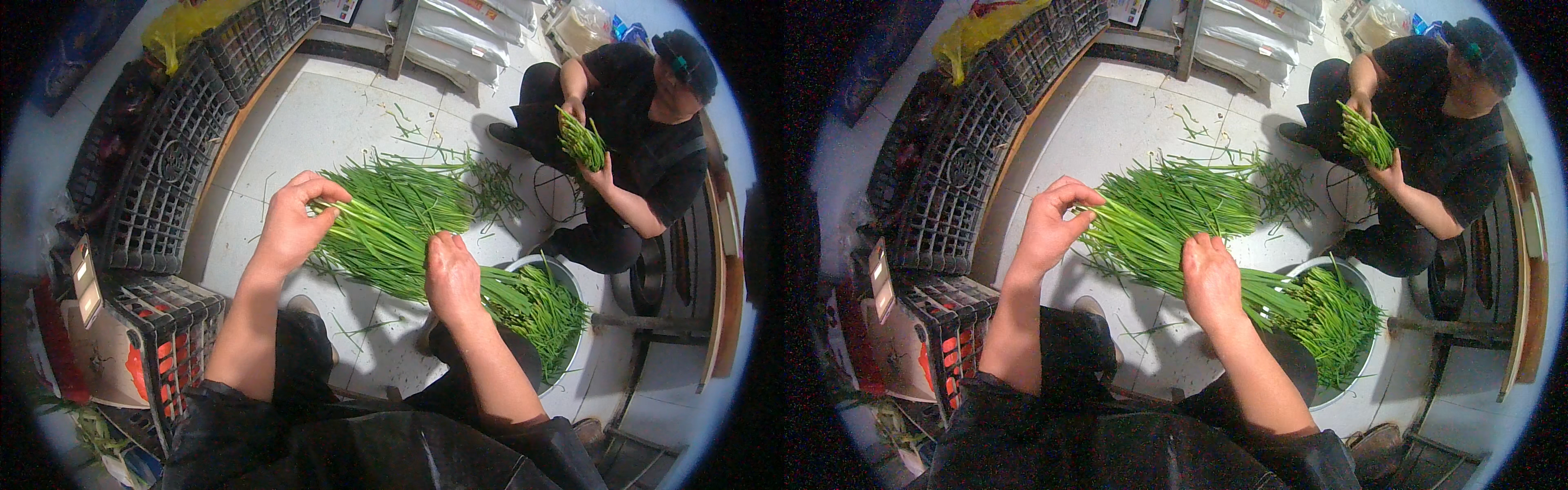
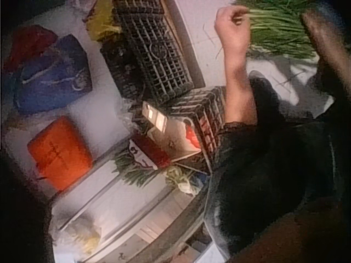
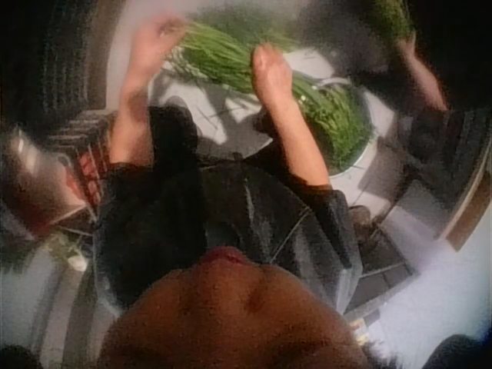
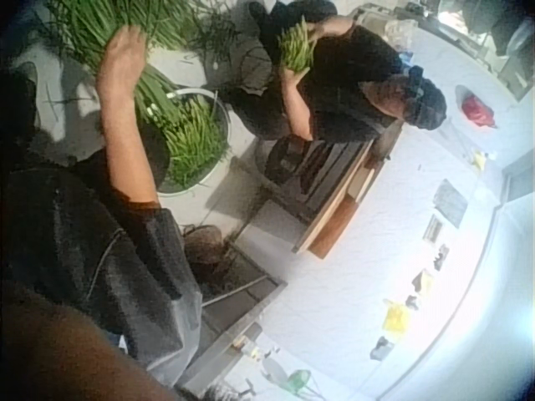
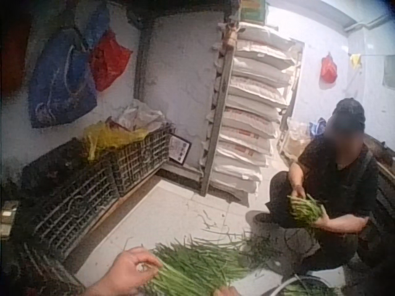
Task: The person sorts green vegetables by hand, separating stems and placing them into a metal bowl. Another person nearby also sorts vegetables into a separate bowl.
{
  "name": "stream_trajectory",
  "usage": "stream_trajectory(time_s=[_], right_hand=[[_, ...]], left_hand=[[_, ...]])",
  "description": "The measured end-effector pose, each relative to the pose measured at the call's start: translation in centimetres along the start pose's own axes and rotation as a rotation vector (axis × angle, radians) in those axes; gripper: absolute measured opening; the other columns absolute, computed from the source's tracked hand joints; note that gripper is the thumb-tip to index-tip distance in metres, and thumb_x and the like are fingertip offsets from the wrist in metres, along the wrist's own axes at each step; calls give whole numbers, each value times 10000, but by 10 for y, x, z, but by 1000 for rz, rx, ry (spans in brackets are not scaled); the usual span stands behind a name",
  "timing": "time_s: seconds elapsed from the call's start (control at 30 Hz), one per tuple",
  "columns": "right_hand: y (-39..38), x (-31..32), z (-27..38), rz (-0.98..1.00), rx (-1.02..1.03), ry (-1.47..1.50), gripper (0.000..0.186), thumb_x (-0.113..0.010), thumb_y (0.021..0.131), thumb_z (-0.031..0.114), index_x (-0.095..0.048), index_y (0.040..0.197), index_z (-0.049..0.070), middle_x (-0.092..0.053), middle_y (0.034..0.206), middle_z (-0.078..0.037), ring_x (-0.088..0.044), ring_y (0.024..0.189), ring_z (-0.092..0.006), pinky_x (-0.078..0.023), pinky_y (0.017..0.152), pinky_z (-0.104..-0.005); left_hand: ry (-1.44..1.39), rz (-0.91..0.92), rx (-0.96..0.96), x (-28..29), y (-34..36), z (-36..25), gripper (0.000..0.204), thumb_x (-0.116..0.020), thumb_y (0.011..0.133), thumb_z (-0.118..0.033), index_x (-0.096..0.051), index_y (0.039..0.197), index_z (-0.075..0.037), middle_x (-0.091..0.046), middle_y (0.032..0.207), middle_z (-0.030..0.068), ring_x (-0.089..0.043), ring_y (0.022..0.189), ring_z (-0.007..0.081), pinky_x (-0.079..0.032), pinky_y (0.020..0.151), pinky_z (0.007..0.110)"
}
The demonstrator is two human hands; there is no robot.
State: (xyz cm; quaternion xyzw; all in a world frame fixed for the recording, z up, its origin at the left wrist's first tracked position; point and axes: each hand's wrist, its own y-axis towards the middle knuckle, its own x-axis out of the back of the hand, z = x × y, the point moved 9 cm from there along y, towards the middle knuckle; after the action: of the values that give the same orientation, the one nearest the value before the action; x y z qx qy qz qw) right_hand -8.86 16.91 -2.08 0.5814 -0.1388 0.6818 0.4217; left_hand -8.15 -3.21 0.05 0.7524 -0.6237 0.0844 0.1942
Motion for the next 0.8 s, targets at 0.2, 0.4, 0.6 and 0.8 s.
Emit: stream_trajectory(time_s=[0.2,0.4,0.6,0.8], right_hand=[[1,-2,2,10,6,20,133,-510,656,-46,-480,781,-13,-500,765,-178,-513,722,-358,-452,640,-434],[0,-7,5,49,12,62,115,-504,670,-54,-467,771,-14,-500,766,-177,-518,718,-363,-451,629,-439],[0,-6,6,48,16,74,151,-506,667,-60,-457,801,-10,-499,771,-180,-522,718,-364,-453,632,-442],[0,-2,-3,16,-34,132,204,-517,652,-65,-462,841,-12,-511,796,-191,-532,746,-383,-459,649,-449]], left_hand=[[93,-17,39,1,-1,-3,92,-627,775,-7,-668,856,-25,-550,823,34,-524,760,109,-421,691,232],[-51,27,74,0,0,2,68,-614,824,-69,-632,878,-32,-564,801,-8,-503,733,64,-411,654,218],[-272,-7,163,-2,-1,18,71,-622,828,-88,-615,881,-43,-584,803,-14,-514,702,63,-420,650,209],[-557,-331,244,37,-4,47,112,-588,860,-124,-582,919,-29,-561,736,-3,-499,641,70,-427,608,215]])
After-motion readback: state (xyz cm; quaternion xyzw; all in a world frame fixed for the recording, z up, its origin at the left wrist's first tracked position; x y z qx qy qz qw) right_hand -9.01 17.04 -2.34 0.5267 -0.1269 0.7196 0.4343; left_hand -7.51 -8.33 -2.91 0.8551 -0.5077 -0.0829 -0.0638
